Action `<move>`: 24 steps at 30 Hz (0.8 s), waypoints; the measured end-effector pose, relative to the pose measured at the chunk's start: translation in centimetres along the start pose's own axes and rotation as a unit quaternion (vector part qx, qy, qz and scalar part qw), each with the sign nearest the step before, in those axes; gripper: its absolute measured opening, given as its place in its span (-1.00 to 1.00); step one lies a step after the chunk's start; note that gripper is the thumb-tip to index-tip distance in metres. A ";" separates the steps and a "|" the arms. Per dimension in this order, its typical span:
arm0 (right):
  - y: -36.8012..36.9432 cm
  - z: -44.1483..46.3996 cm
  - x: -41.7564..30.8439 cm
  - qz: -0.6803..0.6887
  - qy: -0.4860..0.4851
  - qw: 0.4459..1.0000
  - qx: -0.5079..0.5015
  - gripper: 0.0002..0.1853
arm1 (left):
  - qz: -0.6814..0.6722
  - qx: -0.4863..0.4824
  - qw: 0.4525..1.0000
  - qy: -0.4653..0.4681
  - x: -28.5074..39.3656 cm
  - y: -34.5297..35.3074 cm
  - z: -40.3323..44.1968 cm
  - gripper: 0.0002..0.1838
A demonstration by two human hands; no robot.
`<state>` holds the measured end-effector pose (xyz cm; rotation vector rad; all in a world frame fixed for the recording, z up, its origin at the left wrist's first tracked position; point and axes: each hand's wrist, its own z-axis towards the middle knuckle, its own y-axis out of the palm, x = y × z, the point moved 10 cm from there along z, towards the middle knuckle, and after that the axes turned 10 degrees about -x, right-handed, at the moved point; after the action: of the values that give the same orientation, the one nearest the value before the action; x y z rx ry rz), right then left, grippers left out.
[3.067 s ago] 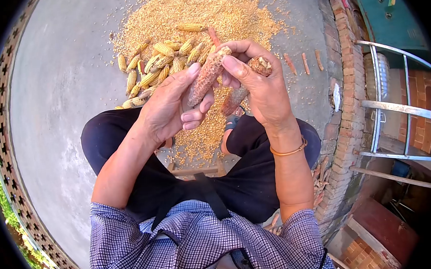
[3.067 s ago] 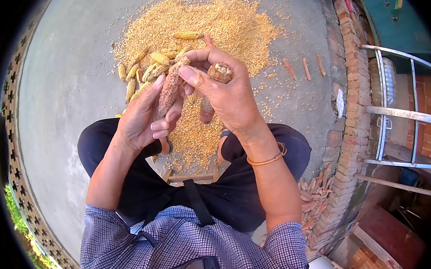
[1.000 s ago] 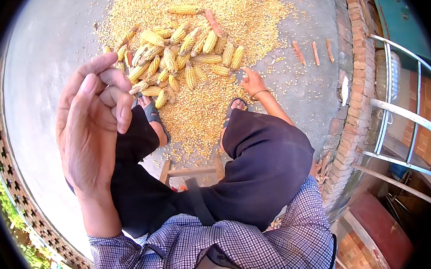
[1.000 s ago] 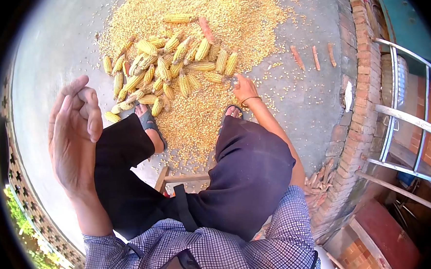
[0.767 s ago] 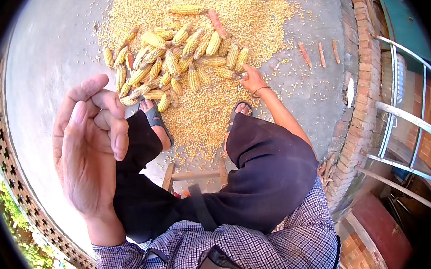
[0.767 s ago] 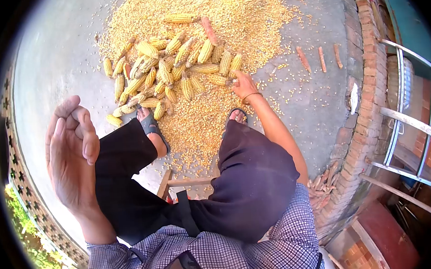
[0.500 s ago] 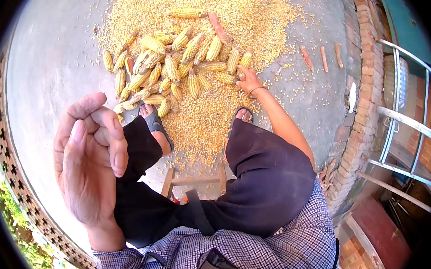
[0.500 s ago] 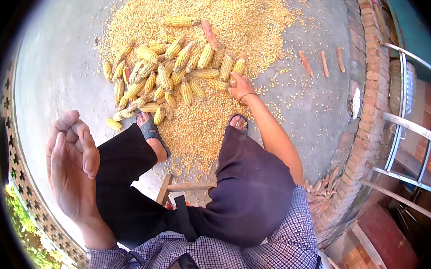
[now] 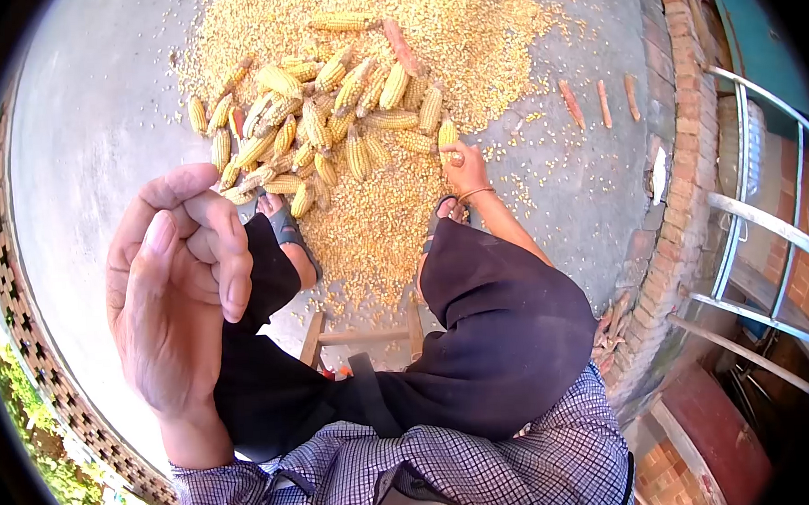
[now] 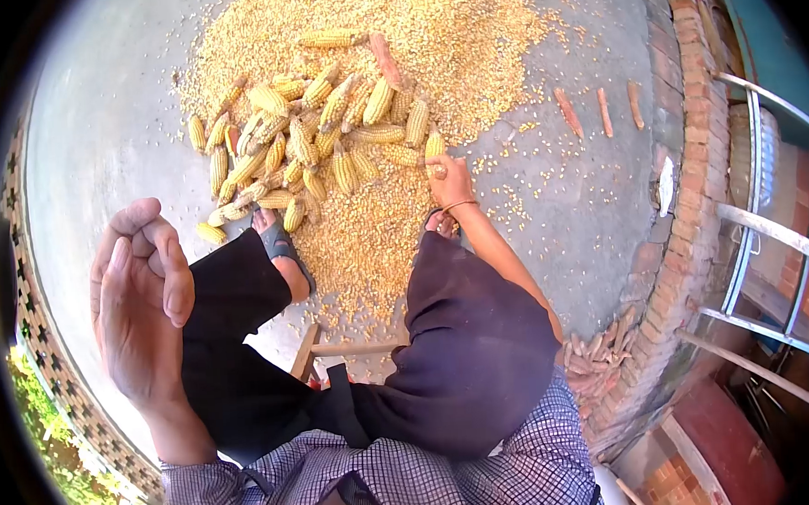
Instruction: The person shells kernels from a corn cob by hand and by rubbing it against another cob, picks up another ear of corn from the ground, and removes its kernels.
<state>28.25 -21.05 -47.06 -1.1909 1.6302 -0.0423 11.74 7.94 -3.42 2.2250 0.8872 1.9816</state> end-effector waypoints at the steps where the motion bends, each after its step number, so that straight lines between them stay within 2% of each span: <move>1: 0.2 0.0 0.7 0.084 0.033 0.995 -0.039 -0.68 | -0.003 -0.003 1.000 -0.006 0.0 0.0 0.0 -0.59; 2: 0.4 -0.3 1.0 0.166 0.066 0.981 -0.076 -0.68 | -0.008 -0.007 1.000 -0.013 -0.1 0.1 0.1 -0.59; 3: -0.4 -1.2 -0.6 0.300 0.044 0.949 -0.082 -0.68 | -0.013 -0.010 1.000 -0.018 -0.1 0.2 0.1 -0.60; 6: -4.4 -3.4 -6.8 0.381 0.034 0.910 -0.161 -0.69 | 0.042 -0.070 0.997 -0.006 0.0 0.9 0.3 -0.63; 8: -8.1 -5.3 -13.8 0.351 -0.050 0.904 -0.240 -0.71 | 0.095 -0.078 0.992 -0.015 -0.4 1.4 0.0 -0.69; 10: -11.2 -7.8 -21.6 0.297 -0.124 0.898 -0.300 -0.71 | 0.231 -0.079 0.970 0.023 -0.1 2.5 -0.3 -0.67; 11: -12.6 -9.3 -25.4 0.259 -0.154 0.898 -0.319 -0.71 | 0.394 -0.099 0.910 0.082 0.9 3.8 -0.4 -0.61; 12: -13.9 -10.9 -29.1 0.218 -0.184 0.897 -0.337 -0.71 | 0.544 -0.112 0.820 0.138 1.5 5.4 -0.6 -0.53; 13: -14.8 -12.6 -32.5 0.193 -0.187 0.897 -0.351 -0.71 | 0.620 -0.085 0.757 0.187 2.0 6.7 -1.3 -0.42; 16: -14.9 -16.9 -39.9 0.148 -0.220 0.882 -0.390 -0.70 | 0.671 -0.168 0.653 0.308 2.5 10.7 -2.6 -0.31; 18: -14.8 -18.4 -42.4 0.162 -0.271 0.857 -0.407 -0.69 | 0.674 -0.199 0.642 0.306 1.7 10.5 -2.3 -0.34; 19: -14.8 -19.4 -43.7 0.138 -0.252 0.867 -0.407 -0.68 | 0.676 -0.209 0.634 0.311 2.0 10.5 -2.6 -0.35; 22: -16.8 -19.7 -45.6 0.230 -0.208 0.904 -0.294 -0.60 | 0.601 -0.193 0.751 0.194 3.2 7.9 -2.3 -0.40; 23: -18.2 -19.5 -45.5 0.266 -0.184 0.911 -0.256 -0.58 | 0.554 -0.157 0.775 0.262 4.3 7.4 -2.8 -0.46; 24: -19.5 -19.1 -45.8 0.307 -0.205 0.907 -0.202 -0.59 | 0.532 -0.137 0.793 0.264 4.7 6.8 -2.7 -0.47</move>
<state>23.99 -8.34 4.52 -0.8460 1.5971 0.9265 12.05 3.32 3.93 2.1633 -0.9371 2.9266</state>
